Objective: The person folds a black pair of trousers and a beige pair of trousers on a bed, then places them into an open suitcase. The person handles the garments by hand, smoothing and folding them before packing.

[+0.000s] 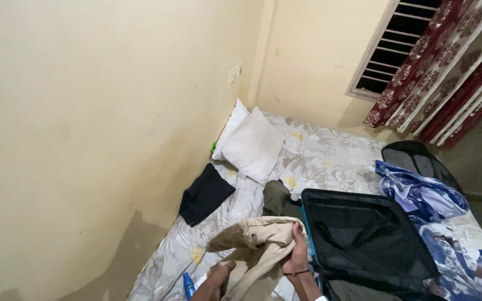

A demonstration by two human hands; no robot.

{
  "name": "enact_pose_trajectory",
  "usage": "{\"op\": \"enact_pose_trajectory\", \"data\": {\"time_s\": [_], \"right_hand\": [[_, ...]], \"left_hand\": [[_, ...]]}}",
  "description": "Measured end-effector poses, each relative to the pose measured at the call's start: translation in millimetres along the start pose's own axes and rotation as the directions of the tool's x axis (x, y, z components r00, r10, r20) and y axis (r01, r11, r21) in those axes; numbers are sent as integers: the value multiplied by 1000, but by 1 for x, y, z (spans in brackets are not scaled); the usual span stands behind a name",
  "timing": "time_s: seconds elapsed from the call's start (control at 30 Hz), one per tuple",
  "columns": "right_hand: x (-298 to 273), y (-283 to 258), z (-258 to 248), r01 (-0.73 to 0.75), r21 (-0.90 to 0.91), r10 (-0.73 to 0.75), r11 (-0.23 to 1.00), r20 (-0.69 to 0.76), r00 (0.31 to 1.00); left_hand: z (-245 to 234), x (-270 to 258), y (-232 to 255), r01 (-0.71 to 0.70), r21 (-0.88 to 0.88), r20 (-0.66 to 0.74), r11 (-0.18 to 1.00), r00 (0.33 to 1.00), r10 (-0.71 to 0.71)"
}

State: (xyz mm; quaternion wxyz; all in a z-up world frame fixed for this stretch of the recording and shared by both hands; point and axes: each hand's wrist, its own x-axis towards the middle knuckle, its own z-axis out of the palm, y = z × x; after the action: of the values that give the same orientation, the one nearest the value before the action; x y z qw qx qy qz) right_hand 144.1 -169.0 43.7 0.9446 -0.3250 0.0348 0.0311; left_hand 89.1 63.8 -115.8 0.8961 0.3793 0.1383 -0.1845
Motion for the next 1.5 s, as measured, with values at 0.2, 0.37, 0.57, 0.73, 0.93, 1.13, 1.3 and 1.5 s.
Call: {"op": "enact_pose_trajectory", "data": {"time_s": [0.2, 0.37, 0.57, 0.73, 0.93, 1.13, 1.3, 1.5], "right_hand": [[-10, -25, -3, -18, 82, 18, 996, 3, 1000], [-26, -28, -20, -52, 62, 56, 997, -72, 996], [-37, -15, -64, -220, -54, 218, 974, -34, 975], [-30, -16, -125, -339, -446, 322, 828, -116, 940], [-28, -30, -159, 149, -841, -188, 520, 58, 981], [-46, -44, -92, -301, -764, 127, 570, -280, 952], [-48, -28, -48, -85, -873, 78, 479, -54, 995], [-20, 3, -84, 74, -968, -111, 239, 49, 993]], "left_hand": [[50, 32, -14, -76, 68, -216, 995, 972, 89], [89, 35, 3, -25, -276, -19, 961, 1000, 21], [136, 30, 28, 60, -322, -15, 945, 998, -69], [142, 32, 14, -199, -197, -198, 960, 967, 160], [143, 19, -3, -468, 517, -29, 717, 828, 560], [162, -9, -12, -568, 823, 415, 27, 632, 654], [158, -34, -29, -675, 604, 796, -423, 492, 353], [160, -52, -33, -723, 547, 834, -421, 517, 195]]}}
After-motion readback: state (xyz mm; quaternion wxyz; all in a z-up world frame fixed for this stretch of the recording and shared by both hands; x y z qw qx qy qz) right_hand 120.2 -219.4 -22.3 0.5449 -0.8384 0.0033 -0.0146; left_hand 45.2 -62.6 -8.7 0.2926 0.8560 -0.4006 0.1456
